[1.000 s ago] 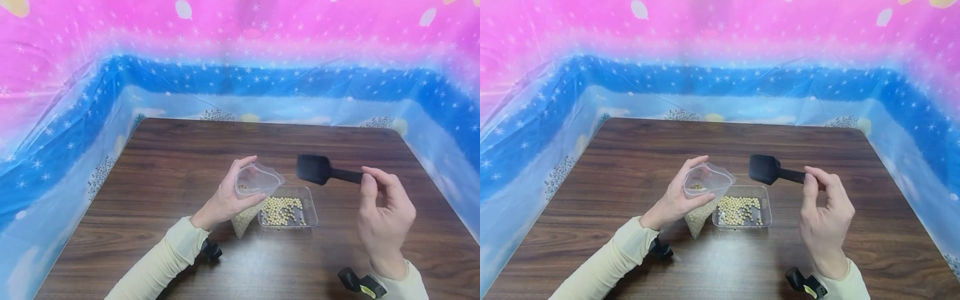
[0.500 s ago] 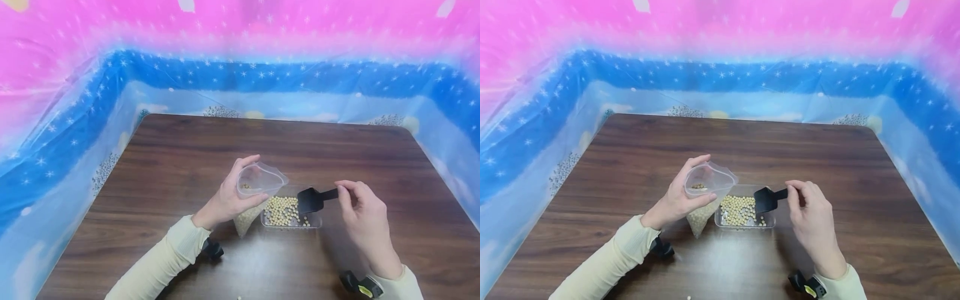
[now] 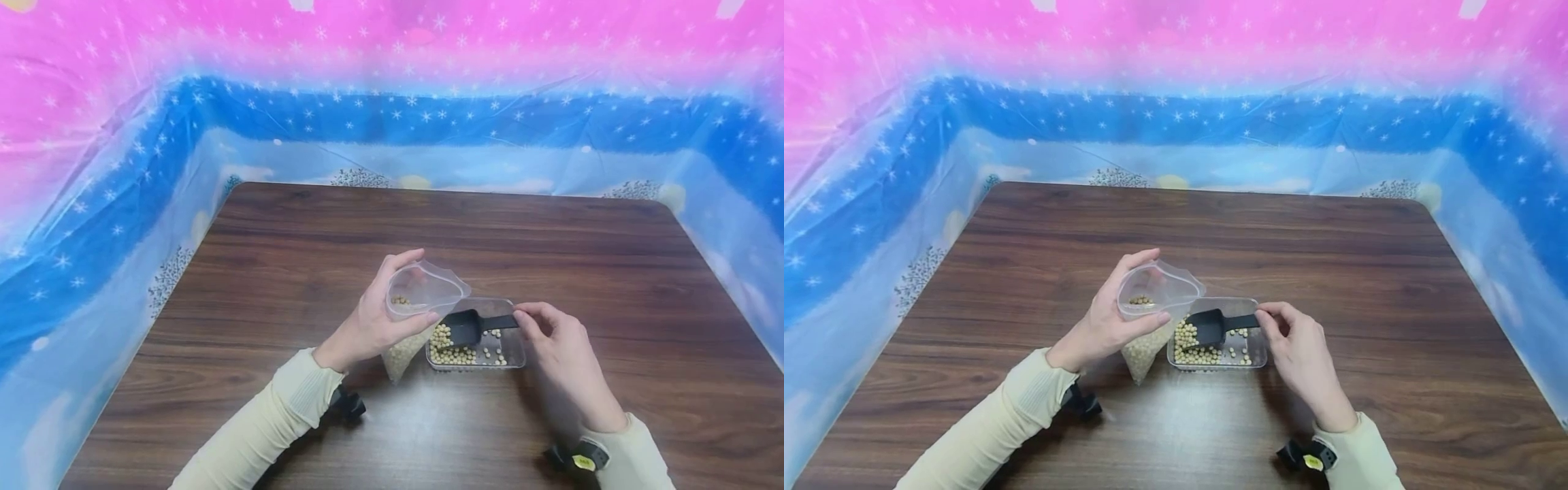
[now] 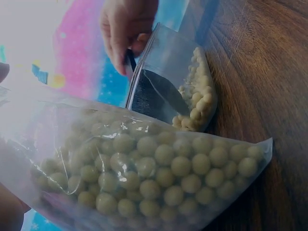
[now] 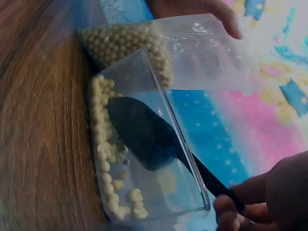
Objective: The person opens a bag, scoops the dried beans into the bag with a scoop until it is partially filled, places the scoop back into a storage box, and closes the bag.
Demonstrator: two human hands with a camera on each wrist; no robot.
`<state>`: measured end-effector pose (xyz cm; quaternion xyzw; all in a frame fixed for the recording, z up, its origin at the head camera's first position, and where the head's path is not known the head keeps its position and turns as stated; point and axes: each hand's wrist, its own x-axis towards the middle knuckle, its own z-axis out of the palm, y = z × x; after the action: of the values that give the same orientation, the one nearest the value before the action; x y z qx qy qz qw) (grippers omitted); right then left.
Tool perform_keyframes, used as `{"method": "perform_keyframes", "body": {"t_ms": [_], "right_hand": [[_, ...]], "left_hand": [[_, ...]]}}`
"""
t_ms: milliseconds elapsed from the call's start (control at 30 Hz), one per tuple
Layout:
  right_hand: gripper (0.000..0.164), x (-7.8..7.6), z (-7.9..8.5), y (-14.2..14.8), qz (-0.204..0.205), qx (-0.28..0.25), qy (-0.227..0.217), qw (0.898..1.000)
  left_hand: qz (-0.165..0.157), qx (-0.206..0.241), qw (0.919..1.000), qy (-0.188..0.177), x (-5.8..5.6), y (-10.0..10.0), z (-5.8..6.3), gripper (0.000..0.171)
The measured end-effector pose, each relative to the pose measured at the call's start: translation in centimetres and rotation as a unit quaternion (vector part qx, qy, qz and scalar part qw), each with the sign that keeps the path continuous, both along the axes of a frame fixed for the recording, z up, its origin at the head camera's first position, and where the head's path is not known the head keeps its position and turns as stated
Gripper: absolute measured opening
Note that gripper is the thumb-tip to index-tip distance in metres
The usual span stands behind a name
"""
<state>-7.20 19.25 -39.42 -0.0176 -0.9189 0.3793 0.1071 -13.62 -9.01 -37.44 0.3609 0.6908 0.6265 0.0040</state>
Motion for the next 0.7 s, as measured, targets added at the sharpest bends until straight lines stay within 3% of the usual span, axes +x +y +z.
{"method": "perform_keyframes", "body": {"t_ms": [167,400,533,700], "right_hand": [[0.031,-0.7,-0.8,0.8,0.033,-0.115,-0.069,0.990],[0.035,-1.4,-1.5,1.9,0.021,-0.264,-0.104,0.959],[0.031,-1.5,-1.4,3.1,0.019,-0.381,-0.095,0.920],[0.019,-1.2,0.0,4.5,0.031,-0.521,-0.026,0.853]], "left_hand": [[-0.006,0.012,0.9999,-0.001,-0.1,0.1,-0.1,0.080],[0.001,0.002,1.0000,0.005,0.0,-0.1,-0.1,0.080],[-0.003,0.010,0.9999,-0.005,0.1,-0.1,0.0,0.083],[-0.015,0.023,0.9994,-0.021,0.1,0.1,0.0,0.084]]}}
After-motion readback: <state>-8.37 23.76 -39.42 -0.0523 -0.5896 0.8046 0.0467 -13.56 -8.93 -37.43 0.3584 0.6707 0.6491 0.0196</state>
